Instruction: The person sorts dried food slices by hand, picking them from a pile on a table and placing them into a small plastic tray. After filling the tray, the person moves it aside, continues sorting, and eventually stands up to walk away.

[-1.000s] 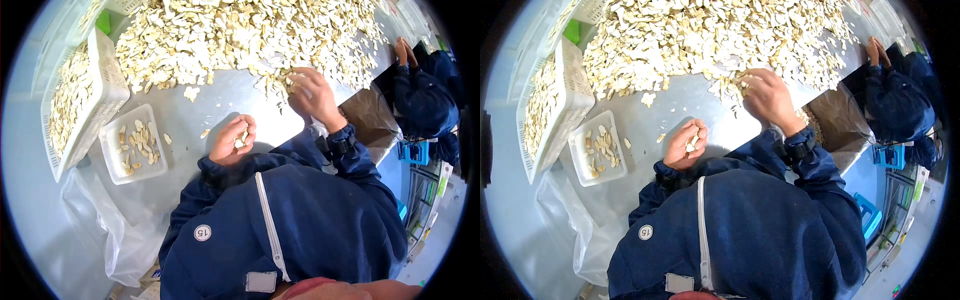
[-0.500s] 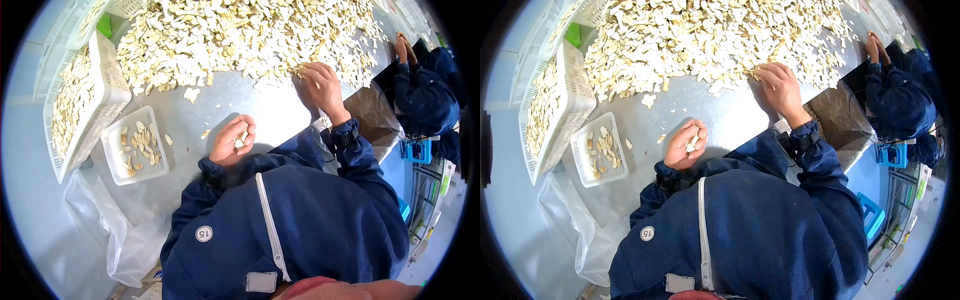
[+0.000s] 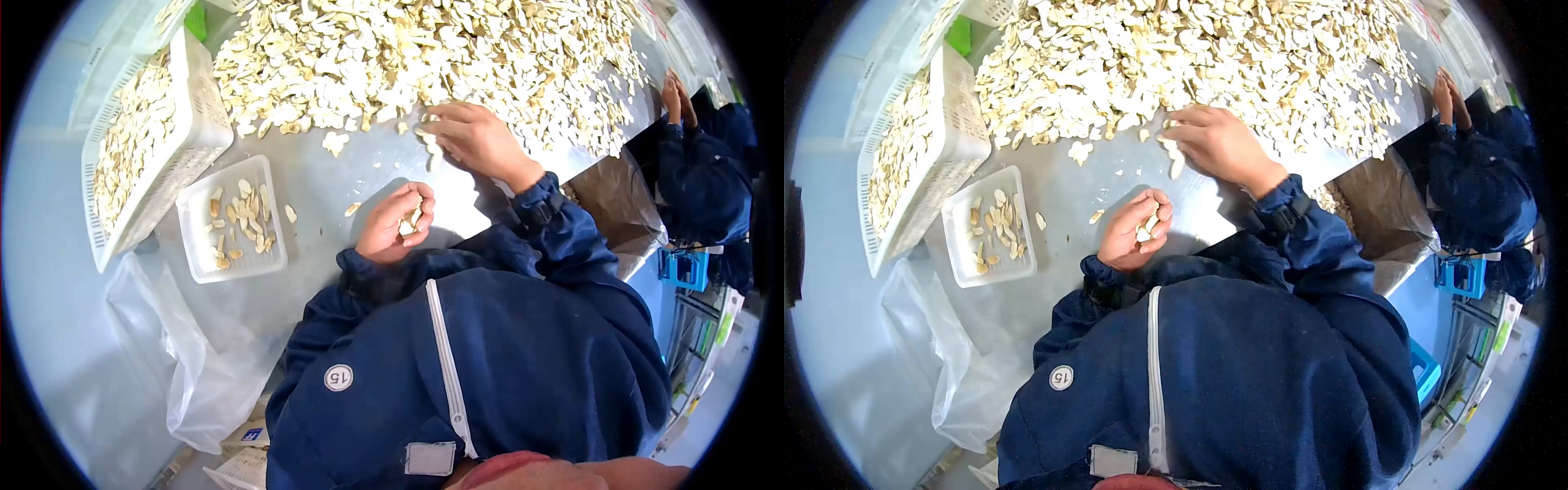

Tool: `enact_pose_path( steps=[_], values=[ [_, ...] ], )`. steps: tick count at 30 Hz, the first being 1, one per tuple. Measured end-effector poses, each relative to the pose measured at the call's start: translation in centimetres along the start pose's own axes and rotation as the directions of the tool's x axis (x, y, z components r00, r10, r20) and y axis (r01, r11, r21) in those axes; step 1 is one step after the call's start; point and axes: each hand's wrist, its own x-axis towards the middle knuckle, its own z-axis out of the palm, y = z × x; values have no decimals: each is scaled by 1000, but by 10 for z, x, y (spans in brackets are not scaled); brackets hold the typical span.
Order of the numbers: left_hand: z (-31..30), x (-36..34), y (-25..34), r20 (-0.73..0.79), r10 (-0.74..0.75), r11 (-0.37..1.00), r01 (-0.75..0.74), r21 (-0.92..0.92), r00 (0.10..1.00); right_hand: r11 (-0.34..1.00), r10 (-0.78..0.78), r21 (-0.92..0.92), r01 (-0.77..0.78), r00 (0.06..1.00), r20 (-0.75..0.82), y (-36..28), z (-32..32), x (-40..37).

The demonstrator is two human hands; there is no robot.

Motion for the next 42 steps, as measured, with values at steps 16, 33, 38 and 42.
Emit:
enact_pose_path(
  steps=[16,33,38,42],
  values=[
    [1,1,1,6,-2,1000,2,21,1000,947,150,-236,-219,948,-279,12,19,38],
    [2,2,1,7,-12,1000,12,24,1000,486,589,650,-584,768,249,9,-19,-31],
    [-6,4,-3,34,8,1000,-8,17,999,457,562,676,-578,777,285,-7,-21,-32],
    [17,3,1,-93,-1,1000,0,-14,996,534,297,731,-425,904,308,-56,-35,-39]
  ],
)
